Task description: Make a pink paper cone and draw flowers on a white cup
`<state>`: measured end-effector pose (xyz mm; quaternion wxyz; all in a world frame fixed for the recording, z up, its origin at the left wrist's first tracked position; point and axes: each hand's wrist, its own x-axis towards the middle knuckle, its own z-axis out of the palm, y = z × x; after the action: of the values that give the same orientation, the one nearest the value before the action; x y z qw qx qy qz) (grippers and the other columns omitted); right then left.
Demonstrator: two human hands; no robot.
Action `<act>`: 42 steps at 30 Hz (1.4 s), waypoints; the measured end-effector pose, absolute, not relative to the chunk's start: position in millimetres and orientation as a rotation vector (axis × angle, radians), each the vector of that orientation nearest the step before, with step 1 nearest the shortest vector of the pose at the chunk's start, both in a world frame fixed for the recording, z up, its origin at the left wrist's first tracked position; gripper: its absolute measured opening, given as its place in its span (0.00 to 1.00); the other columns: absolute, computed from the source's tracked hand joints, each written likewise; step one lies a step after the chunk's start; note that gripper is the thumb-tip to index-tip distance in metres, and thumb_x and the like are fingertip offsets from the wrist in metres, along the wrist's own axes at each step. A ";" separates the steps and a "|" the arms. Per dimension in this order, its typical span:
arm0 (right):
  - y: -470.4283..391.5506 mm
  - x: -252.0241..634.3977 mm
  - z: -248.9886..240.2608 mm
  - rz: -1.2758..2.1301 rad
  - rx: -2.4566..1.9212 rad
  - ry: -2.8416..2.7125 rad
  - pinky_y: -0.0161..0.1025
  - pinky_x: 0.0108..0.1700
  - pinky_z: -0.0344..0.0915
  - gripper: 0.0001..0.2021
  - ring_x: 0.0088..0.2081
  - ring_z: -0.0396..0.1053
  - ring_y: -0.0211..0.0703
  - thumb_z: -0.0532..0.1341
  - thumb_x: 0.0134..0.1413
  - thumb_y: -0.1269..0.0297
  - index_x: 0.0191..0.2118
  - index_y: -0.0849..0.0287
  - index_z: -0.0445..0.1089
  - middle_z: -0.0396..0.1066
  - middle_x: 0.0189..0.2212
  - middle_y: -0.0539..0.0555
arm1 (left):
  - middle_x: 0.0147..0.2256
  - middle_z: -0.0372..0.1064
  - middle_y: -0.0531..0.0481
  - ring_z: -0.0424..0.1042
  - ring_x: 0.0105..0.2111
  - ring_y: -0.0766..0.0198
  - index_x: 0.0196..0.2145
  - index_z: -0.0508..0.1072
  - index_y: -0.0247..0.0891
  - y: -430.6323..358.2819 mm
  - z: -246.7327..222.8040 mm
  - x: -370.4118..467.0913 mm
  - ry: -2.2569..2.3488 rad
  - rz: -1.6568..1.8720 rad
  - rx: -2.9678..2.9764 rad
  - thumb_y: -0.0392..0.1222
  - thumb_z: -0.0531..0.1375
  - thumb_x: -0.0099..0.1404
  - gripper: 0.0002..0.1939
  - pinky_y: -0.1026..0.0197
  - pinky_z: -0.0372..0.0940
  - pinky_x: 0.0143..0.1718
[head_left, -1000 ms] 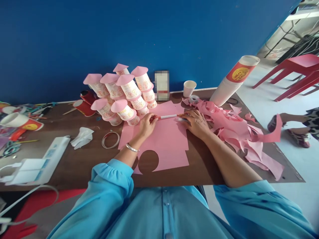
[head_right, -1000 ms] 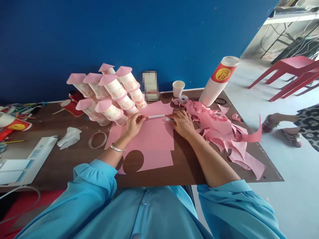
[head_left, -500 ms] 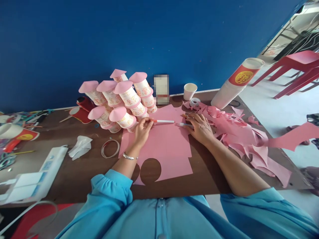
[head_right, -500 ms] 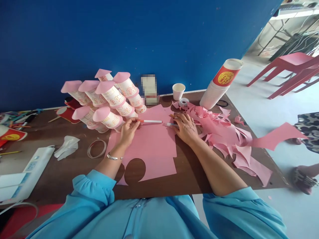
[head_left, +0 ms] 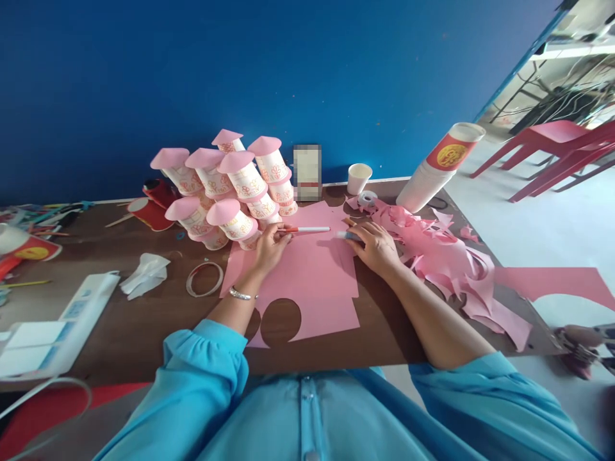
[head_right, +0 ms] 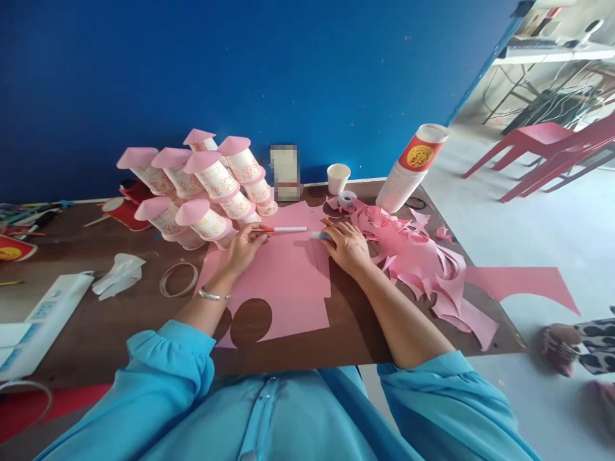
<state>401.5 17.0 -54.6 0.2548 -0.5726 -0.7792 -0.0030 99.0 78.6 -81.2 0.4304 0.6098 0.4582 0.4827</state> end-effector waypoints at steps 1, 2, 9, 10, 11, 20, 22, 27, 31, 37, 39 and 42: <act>16.9 401.2 -54.7 0.001 -1.559 -2.121 0.50 0.56 0.74 0.13 0.52 0.78 0.55 0.59 0.71 0.62 0.52 0.56 0.79 0.81 0.54 0.61 | 0.43 0.82 0.42 0.82 0.39 0.58 0.44 0.77 0.38 79.5 -81.7 99.0 1.137 1.207 1.532 0.48 0.69 0.61 0.16 0.53 0.78 0.46; 16.8 400.9 -55.0 0.005 -1.564 -2.125 0.48 0.53 0.75 0.13 0.51 0.79 0.54 0.59 0.72 0.61 0.53 0.55 0.79 0.81 0.54 0.60 | 0.44 0.82 0.41 0.82 0.40 0.58 0.44 0.77 0.38 80.0 -81.7 99.0 1.132 1.209 1.543 0.48 0.69 0.61 0.16 0.53 0.78 0.46; 18.4 401.6 -58.2 0.001 -1.592 -2.162 0.46 0.52 0.74 0.10 0.53 0.77 0.54 0.61 0.71 0.62 0.50 0.54 0.79 0.81 0.53 0.60 | 0.40 0.82 0.44 0.81 0.34 0.61 0.42 0.77 0.38 76.9 -77.8 99.4 1.130 1.211 1.588 0.47 0.67 0.64 0.12 0.55 0.79 0.41; 19.0 402.2 -58.7 0.002 -1.597 -2.166 0.47 0.53 0.74 0.10 0.54 0.77 0.54 0.61 0.70 0.62 0.50 0.55 0.79 0.81 0.52 0.60 | 0.39 0.82 0.44 0.81 0.34 0.60 0.43 0.78 0.38 76.6 -77.9 99.6 1.128 1.204 1.593 0.46 0.67 0.64 0.12 0.55 0.79 0.41; 19.6 402.9 -59.4 0.003 -1.601 -2.168 0.48 0.55 0.74 0.10 0.54 0.76 0.55 0.62 0.70 0.61 0.50 0.55 0.80 0.81 0.52 0.61 | 0.38 0.82 0.45 0.81 0.34 0.60 0.44 0.78 0.38 76.6 -78.3 99.8 1.127 1.195 1.599 0.45 0.67 0.64 0.13 0.55 0.79 0.41; 25.9 408.0 -72.2 -0.033 -1.557 -2.142 0.53 0.58 0.71 0.13 0.53 0.74 0.58 0.63 0.69 0.61 0.52 0.59 0.79 0.79 0.52 0.63 | 0.35 0.80 0.49 0.83 0.36 0.60 0.47 0.78 0.38 75.3 -79.4 100.2 1.132 1.130 1.621 0.42 0.67 0.65 0.14 0.59 0.77 0.40; 25.4 406.8 -72.6 -0.036 -1.553 -2.133 0.52 0.58 0.71 0.13 0.53 0.73 0.58 0.63 0.69 0.61 0.52 0.59 0.79 0.79 0.50 0.63 | 0.34 0.80 0.49 0.83 0.35 0.60 0.47 0.78 0.38 74.2 -78.4 99.6 1.130 1.120 1.626 0.43 0.67 0.65 0.14 0.59 0.77 0.39; 22.3 404.3 -65.7 -0.140 -1.613 -2.043 0.52 0.57 0.69 0.13 0.53 0.71 0.58 0.61 0.69 0.64 0.52 0.56 0.80 0.78 0.50 0.62 | 0.31 0.80 0.49 0.82 0.32 0.61 0.47 0.78 0.38 72.0 -77.0 98.1 1.126 1.116 1.654 0.45 0.67 0.65 0.14 0.61 0.76 0.35; 23.1 412.2 -58.9 -0.263 -1.773 -1.937 0.55 0.56 0.68 0.14 0.53 0.69 0.61 0.61 0.67 0.66 0.53 0.56 0.80 0.78 0.50 0.63 | 0.35 0.80 0.48 0.81 0.31 0.62 0.45 0.78 0.37 69.5 -74.7 97.7 1.124 1.141 1.687 0.46 0.67 0.65 0.13 0.62 0.75 0.33; 27.5 422.4 -59.3 -0.263 -1.960 -1.935 0.53 0.53 0.66 0.12 0.53 0.68 0.62 0.63 0.64 0.66 0.48 0.59 0.82 0.79 0.50 0.64 | 0.42 0.80 0.45 0.79 0.33 0.65 0.43 0.80 0.37 67.2 -72.8 96.9 1.132 1.164 1.738 0.44 0.66 0.65 0.11 0.62 0.76 0.36; 27.9 421.8 -59.2 -0.251 -1.985 -1.956 0.53 0.53 0.66 0.12 0.53 0.68 0.61 0.61 0.65 0.67 0.47 0.59 0.82 0.79 0.49 0.64 | 0.43 0.80 0.45 0.79 0.32 0.65 0.43 0.80 0.37 67.5 -73.3 96.6 1.133 1.166 1.749 0.44 0.66 0.65 0.11 0.62 0.76 0.36; 28.1 420.6 -56.8 -0.245 -1.991 -1.975 0.52 0.52 0.64 0.13 0.53 0.68 0.61 0.58 0.67 0.69 0.45 0.61 0.82 0.80 0.48 0.65 | 0.41 0.80 0.45 0.79 0.32 0.65 0.42 0.80 0.38 67.8 -73.6 96.7 1.131 1.168 1.769 0.46 0.65 0.66 0.11 0.61 0.76 0.35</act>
<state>420.6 28.1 -56.8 0.1625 -0.6978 -0.6923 -0.0858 96.7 67.8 -73.6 0.3610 0.6865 0.4390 0.4535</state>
